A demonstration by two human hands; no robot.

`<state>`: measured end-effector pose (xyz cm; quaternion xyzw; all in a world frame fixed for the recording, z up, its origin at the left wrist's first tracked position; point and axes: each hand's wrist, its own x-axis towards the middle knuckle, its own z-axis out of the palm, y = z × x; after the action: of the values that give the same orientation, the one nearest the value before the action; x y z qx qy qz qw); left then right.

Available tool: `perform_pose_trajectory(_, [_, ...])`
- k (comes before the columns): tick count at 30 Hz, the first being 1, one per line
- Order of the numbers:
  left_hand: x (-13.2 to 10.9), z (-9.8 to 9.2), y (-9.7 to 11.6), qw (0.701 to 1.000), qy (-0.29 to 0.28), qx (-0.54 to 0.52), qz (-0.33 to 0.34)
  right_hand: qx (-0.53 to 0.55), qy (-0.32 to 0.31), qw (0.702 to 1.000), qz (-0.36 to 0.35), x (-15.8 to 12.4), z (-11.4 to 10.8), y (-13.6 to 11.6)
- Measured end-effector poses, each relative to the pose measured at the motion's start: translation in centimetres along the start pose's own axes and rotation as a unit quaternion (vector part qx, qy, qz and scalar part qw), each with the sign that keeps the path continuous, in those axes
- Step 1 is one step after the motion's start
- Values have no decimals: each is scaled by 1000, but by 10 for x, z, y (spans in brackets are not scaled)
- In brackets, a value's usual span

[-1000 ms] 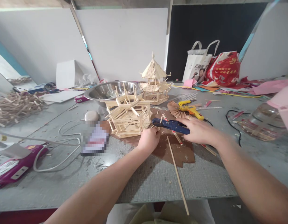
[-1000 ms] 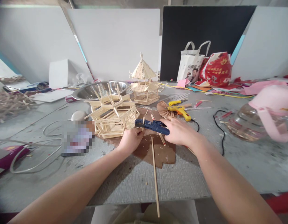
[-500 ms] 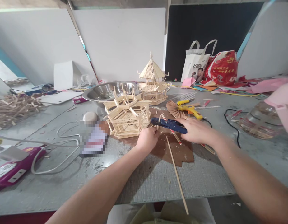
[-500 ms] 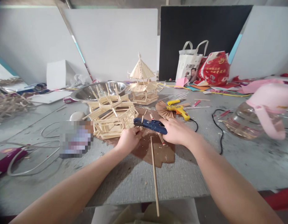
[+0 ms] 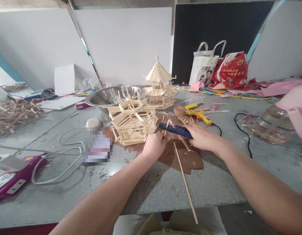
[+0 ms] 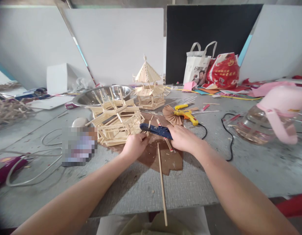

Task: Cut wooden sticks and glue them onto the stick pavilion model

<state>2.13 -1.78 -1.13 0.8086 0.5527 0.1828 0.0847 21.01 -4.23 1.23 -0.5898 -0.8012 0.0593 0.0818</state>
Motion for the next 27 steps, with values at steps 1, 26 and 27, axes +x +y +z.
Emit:
perform_pose_trajectory(1, [0, 0, 0, 1000, 2, 0, 3, 2, 5, 1000, -2, 0, 0, 0])
perform_pose_trajectory(26, [3, -13, 3, 994, -99, -43, 8, 25, -48, 998, 6, 5, 0, 9])
perform_pose_trajectory(27, [3, -13, 3, 995, -97, -32, 9, 15, -41, 999, 7, 5, 1, 9])
